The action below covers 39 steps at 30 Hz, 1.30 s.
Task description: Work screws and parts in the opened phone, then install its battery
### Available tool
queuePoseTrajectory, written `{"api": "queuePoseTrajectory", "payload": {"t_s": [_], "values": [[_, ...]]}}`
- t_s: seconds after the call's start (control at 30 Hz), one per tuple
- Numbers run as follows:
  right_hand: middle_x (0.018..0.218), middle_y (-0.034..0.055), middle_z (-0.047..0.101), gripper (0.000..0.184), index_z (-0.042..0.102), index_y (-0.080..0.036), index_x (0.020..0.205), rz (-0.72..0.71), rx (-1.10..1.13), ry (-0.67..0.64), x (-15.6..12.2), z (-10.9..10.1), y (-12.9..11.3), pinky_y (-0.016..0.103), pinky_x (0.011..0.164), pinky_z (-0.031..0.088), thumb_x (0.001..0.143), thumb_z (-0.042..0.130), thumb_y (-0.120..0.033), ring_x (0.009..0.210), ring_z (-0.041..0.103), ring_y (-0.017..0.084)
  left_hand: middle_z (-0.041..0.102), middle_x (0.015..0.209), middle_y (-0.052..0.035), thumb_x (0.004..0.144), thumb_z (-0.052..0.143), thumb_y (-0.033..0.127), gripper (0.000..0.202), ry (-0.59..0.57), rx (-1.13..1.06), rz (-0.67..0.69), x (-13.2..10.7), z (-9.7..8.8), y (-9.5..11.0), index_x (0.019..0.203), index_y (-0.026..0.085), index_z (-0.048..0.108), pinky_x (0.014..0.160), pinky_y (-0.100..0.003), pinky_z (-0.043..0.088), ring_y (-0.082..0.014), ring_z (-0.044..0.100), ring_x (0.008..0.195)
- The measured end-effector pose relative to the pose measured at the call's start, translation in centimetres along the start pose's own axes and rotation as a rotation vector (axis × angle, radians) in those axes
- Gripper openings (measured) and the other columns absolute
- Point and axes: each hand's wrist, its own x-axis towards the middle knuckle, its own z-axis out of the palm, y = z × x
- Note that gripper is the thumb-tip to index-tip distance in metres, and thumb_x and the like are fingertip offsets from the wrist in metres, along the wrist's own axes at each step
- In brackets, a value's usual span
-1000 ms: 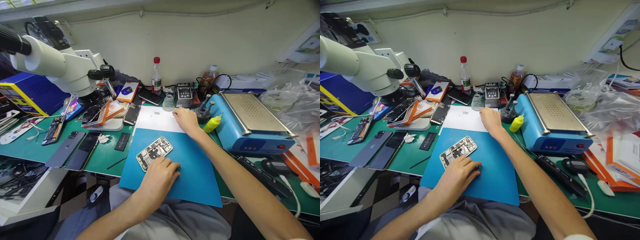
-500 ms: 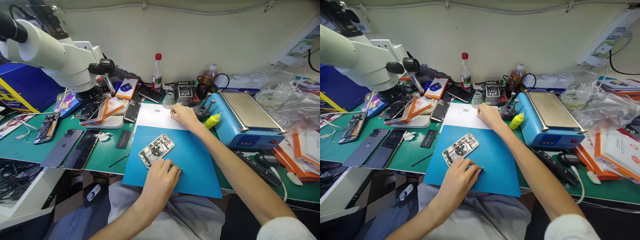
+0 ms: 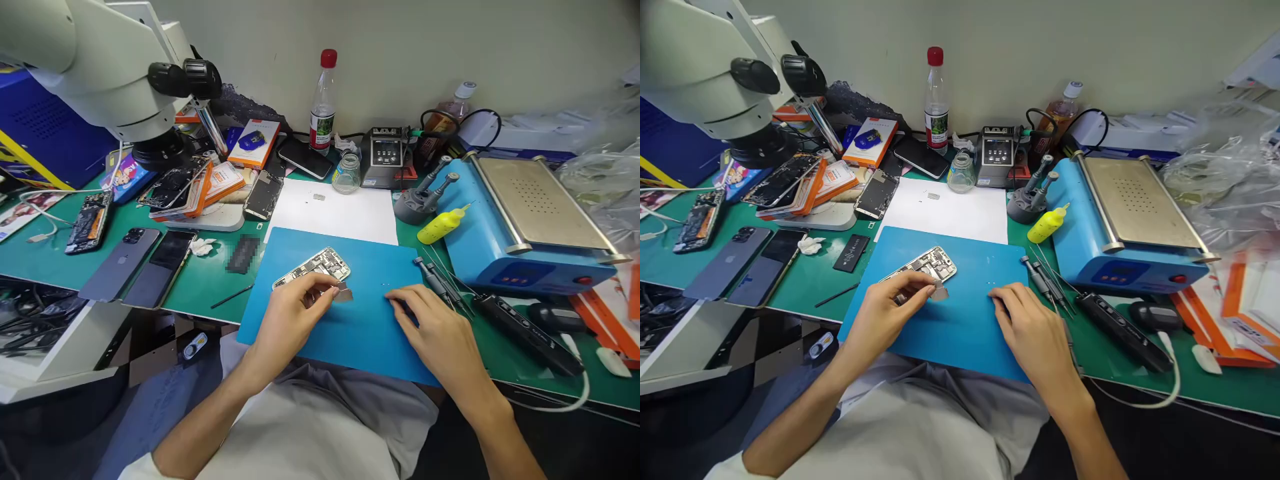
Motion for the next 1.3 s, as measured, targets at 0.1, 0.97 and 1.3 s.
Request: {"api": "queuePoseTrajectory", "payload": {"t_s": [0.1, 0.97, 1.3], "values": [[0.119, 0.0063, 0.076, 0.026, 0.077, -0.022, 0.123, 0.047, 0.109, 0.062, 0.5, -0.3, -1.1, 0.027, 0.077, 0.060, 0.117, 0.058, -0.039, 0.098, 0.074, 0.016, 0.087, 0.098, 0.0001, 0.111, 0.068, 0.028, 0.014, 0.011, 0.035, 0.041, -0.7, 0.0, 0.0, 0.110, 0.024, 0.082, 0.066, -0.026, 0.059, -0.0164, 0.076, 0.077], [0.078, 0.0108, 0.077, 0.049, 0.075, -0.019, 0.099, 0.626, 0.868, 0.081, -0.1, 0.5, -5.7, 0.027, 0.053, 0.062, 0.083, 0.094, -0.062, 0.062, 0.073, 0.022, 0.067, 0.160, -0.0145, 0.107, 0.079, 0.030, 0.054, -0.219, 0.580, 0.279, -0.7, -4.6, -4.4, 0.157, 0.026, 0.059, 0.120, -0.055, 0.053, -0.0356, 0.062, 0.147], [0.074, 0.0051, 0.074, 0.049, 0.069, -0.019, 0.103, 0.551, 0.955, -0.084, -1.4, 2.3, -9.6, 0.024, 0.055, 0.059, 0.104, 0.072, -0.068, 0.065, 0.075, 0.019, 0.080, 0.124, -0.0014, 0.116, 0.066, 0.039, 0.017, -0.202, 0.244, 0.346, -2.8, -1.8, -2.1, 0.131, 0.032, 0.068, 0.098, -0.031, 0.062, -0.0189, 0.076, 0.116]]}}
